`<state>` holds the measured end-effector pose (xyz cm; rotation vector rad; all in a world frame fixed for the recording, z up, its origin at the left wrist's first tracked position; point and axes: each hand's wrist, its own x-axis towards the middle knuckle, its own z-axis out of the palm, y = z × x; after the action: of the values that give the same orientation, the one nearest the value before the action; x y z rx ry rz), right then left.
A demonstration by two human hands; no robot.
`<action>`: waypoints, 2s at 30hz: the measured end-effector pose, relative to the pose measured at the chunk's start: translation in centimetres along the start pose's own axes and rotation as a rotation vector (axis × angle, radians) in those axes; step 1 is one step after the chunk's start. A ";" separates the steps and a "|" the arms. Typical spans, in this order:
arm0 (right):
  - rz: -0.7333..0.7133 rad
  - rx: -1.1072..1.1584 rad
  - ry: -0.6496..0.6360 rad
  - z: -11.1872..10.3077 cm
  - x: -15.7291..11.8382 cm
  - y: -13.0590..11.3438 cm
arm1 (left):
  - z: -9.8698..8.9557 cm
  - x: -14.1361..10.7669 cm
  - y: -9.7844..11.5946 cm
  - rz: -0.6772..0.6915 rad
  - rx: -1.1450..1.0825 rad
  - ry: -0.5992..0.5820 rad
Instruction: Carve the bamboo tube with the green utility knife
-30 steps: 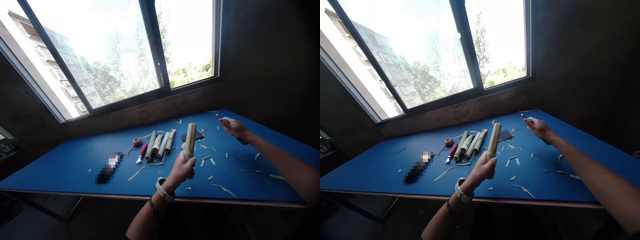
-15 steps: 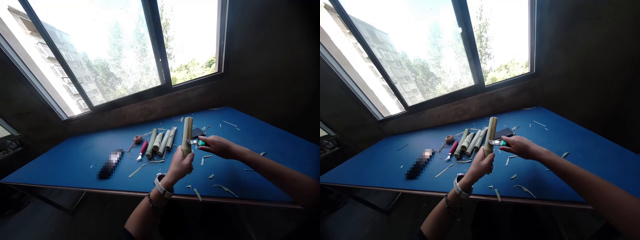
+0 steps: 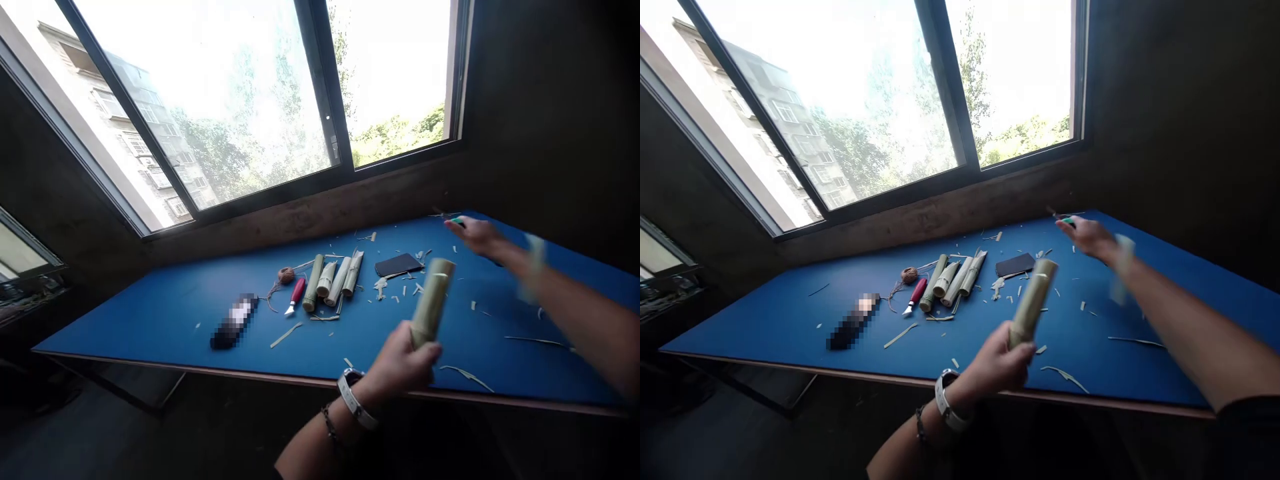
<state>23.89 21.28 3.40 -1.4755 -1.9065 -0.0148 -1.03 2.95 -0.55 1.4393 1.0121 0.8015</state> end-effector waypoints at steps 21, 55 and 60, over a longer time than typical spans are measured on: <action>-0.501 -0.036 -0.335 1.2 -6.1 -7.8 | -2.5 2.0 2.0 0.091 0.211 0.221; -0.450 0.168 -0.387 -1.0 -7.8 -8.0 | -2.0 -0.3 2.3 0.048 -0.058 0.152; -0.512 0.008 -0.328 0.1 -8.3 -9.2 | -2.1 0.0 2.4 0.056 0.008 0.178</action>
<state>16.76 11.13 2.57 -0.9914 -2.5040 -0.0005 -2.61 3.79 2.13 1.4270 1.1131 0.9810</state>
